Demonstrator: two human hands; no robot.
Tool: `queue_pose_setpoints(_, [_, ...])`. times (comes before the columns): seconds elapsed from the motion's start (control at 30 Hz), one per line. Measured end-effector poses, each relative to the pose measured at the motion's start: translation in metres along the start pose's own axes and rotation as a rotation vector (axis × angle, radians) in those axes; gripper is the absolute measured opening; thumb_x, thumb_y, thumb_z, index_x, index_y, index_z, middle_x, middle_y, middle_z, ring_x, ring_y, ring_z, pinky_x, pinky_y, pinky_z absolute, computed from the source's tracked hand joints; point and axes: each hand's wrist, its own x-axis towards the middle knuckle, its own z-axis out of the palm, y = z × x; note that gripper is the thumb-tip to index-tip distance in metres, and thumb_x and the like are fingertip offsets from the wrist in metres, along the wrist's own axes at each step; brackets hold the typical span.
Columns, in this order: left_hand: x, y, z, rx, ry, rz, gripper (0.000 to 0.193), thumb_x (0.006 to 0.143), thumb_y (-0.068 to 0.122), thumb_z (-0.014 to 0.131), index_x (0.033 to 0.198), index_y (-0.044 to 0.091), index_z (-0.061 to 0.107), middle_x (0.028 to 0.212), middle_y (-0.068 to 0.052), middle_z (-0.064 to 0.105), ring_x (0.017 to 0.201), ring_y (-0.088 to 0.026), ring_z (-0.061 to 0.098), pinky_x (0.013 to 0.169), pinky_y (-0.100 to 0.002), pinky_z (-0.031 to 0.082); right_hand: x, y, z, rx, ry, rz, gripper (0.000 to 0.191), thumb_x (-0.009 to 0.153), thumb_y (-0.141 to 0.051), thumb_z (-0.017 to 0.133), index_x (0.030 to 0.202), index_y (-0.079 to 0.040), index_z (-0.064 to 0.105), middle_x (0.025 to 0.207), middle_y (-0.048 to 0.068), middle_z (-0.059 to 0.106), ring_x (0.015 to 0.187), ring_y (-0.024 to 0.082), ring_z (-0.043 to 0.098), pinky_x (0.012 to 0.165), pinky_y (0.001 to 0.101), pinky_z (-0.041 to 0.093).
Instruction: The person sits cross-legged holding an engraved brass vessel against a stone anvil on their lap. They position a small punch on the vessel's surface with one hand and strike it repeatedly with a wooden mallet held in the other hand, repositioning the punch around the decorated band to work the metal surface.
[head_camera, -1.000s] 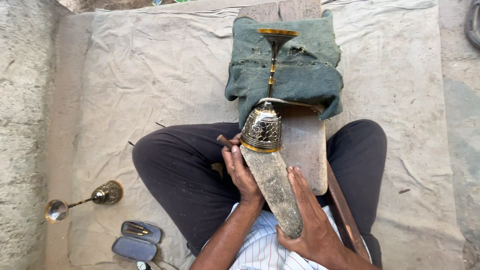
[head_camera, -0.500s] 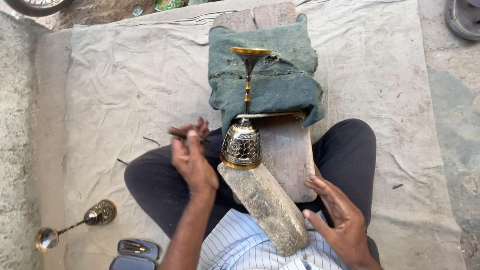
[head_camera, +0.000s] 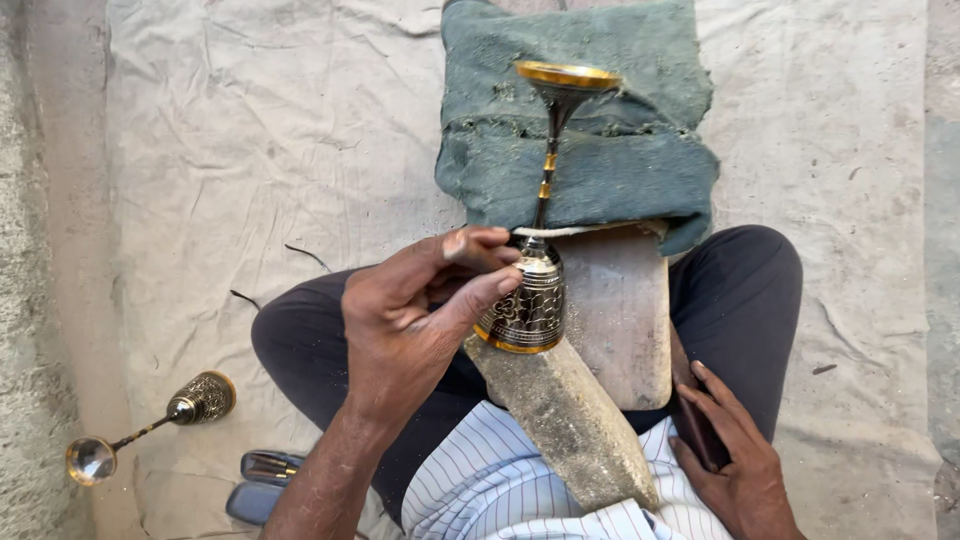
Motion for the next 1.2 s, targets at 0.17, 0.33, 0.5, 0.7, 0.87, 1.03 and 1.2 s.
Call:
queue_pose_setpoints(0.17, [0.024, -0.007, 0.001, -0.161, -0.044, -0.212, 0.025, 0.099, 0.006, 0.070, 0.119, -0.007, 0.063, 0.096, -0.012, 0.075, 0.092, -0.016, 0.078, 0.078, -0.030, 0.070, 0.004, 0.008, 0.005, 0.084, -0.004, 0.114, 0.063, 0.070, -0.009, 0.084, 0.130, -0.015, 0.063, 0.154, 0.004, 0.052, 0.142, 0.024, 0.050, 0.107, 0.0415, 0.053])
queue_pose_setpoints(0.33, [0.030, -0.013, -0.001, -0.177, -0.149, -0.210, 0.043, 0.094, 0.007, 0.075, 0.131, -0.003, 0.056, 0.097, -0.009, 0.072, 0.091, -0.011, 0.074, 0.080, -0.028, 0.068, 0.002, 0.011, 0.006, 0.054, -0.013, 0.108, 0.064, 0.070, -0.010, 0.084, 0.131, -0.014, 0.062, 0.154, 0.006, 0.051, 0.140, 0.025, 0.051, 0.107, 0.0428, 0.052])
queue_pose_setpoints(0.5, [0.026, -0.015, 0.004, -0.089, -0.146, -0.067, 0.038, 0.094, 0.007, 0.080, 0.128, 0.000, 0.065, 0.102, -0.007, 0.072, 0.096, -0.010, 0.072, 0.086, -0.027, 0.067, 0.002, 0.006, 0.007, 0.114, 0.007, 0.085, 0.063, 0.071, -0.009, 0.083, 0.130, -0.015, 0.062, 0.154, 0.006, 0.052, 0.141, 0.026, 0.051, 0.105, 0.0410, 0.055])
queue_pose_setpoints(0.7, [0.033, -0.017, 0.010, -0.069, -0.056, 0.020, 0.035, 0.093, 0.007, 0.083, 0.124, -0.001, 0.067, 0.101, -0.005, 0.073, 0.095, -0.009, 0.072, 0.085, -0.026, 0.067, 0.000, 0.004, 0.005, 0.094, 0.003, 0.080, 0.065, 0.069, -0.010, 0.084, 0.130, -0.015, 0.062, 0.154, 0.006, 0.051, 0.139, 0.025, 0.053, 0.102, 0.0401, 0.057])
queue_pose_setpoints(0.87, [0.036, -0.015, 0.000, -0.088, -0.047, -0.057, 0.037, 0.092, 0.009, 0.083, 0.123, -0.002, 0.066, 0.097, -0.005, 0.071, 0.089, -0.008, 0.071, 0.080, -0.026, 0.066, -0.001, 0.009, 0.008, 0.056, 0.027, 0.029, 0.065, 0.068, -0.011, 0.085, 0.129, -0.014, 0.063, 0.153, 0.006, 0.053, 0.138, 0.026, 0.053, 0.104, 0.0418, 0.054])
queue_pose_setpoints(1.03, [0.025, -0.018, -0.003, -0.102, -0.155, -0.070, 0.041, 0.093, 0.011, 0.082, 0.128, 0.000, 0.066, 0.102, -0.006, 0.072, 0.095, -0.009, 0.071, 0.084, -0.025, 0.066, 0.003, 0.010, 0.009, 0.110, 0.027, 0.032, 0.064, 0.070, -0.014, 0.084, 0.130, -0.015, 0.063, 0.153, 0.006, 0.054, 0.142, 0.025, 0.052, 0.105, 0.0405, 0.055])
queue_pose_setpoints(1.2, [0.017, -0.018, -0.003, 0.028, -0.161, -0.050, 0.038, 0.094, 0.010, 0.081, 0.129, 0.005, 0.067, 0.104, -0.004, 0.072, 0.100, -0.010, 0.073, 0.087, -0.026, 0.069, 0.009, -0.002, 0.010, -0.079, -0.003, -0.050, 0.077, 0.066, -0.012, 0.087, 0.136, -0.013, 0.055, 0.153, 0.011, 0.050, 0.138, 0.030, 0.050, 0.111, 0.0442, 0.046])
